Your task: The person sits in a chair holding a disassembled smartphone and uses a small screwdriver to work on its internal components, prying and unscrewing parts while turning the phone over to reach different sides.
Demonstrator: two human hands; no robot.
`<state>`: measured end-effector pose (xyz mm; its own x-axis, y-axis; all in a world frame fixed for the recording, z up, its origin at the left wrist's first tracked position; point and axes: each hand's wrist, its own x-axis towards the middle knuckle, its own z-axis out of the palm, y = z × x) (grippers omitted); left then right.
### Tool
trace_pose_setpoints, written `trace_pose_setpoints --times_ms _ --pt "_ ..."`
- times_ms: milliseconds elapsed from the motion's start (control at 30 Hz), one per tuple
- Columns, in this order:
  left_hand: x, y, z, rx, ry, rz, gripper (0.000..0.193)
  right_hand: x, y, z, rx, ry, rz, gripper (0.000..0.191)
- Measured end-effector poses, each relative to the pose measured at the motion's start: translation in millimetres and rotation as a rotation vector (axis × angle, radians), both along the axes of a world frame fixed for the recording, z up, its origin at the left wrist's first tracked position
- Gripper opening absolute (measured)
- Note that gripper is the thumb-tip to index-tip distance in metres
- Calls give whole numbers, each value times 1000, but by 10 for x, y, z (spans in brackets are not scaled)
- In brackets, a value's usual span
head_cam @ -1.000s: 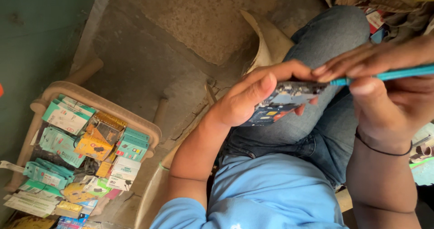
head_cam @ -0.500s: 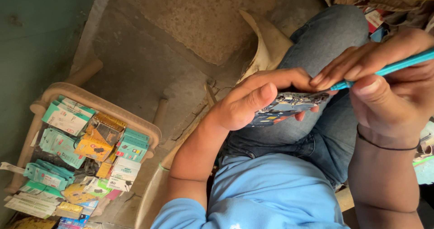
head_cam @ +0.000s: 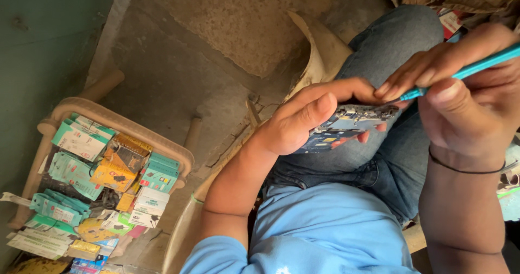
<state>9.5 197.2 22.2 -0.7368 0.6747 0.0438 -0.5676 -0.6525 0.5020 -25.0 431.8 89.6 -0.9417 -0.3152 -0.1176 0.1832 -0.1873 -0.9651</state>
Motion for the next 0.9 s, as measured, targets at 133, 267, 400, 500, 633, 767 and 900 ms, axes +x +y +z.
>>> trace_pose_setpoints --times_ms 133,267,400,500,633,767,900 --pt "10 34 1 85 -138 -22 74 12 10 -43 -12 -37 -32 24" --pt "-16 39 36 145 -252 -8 72 71 -6 -77 13 -117 -128 25" --pt "-2 0 120 109 -377 -27 73 92 10 -99 25 -123 -112 23" --pt "1 -11 169 92 -401 -25 74 126 32 -93 40 -173 -134 23" --pt "0 -29 215 101 -425 -25 72 168 67 -99 62 -223 -142 22" --pt "0 -42 247 97 -449 -27 72 178 120 -141 56 -221 -110 24" --pt "-2 -46 268 91 -444 -11 70 202 184 -198 41 -216 -69 25"
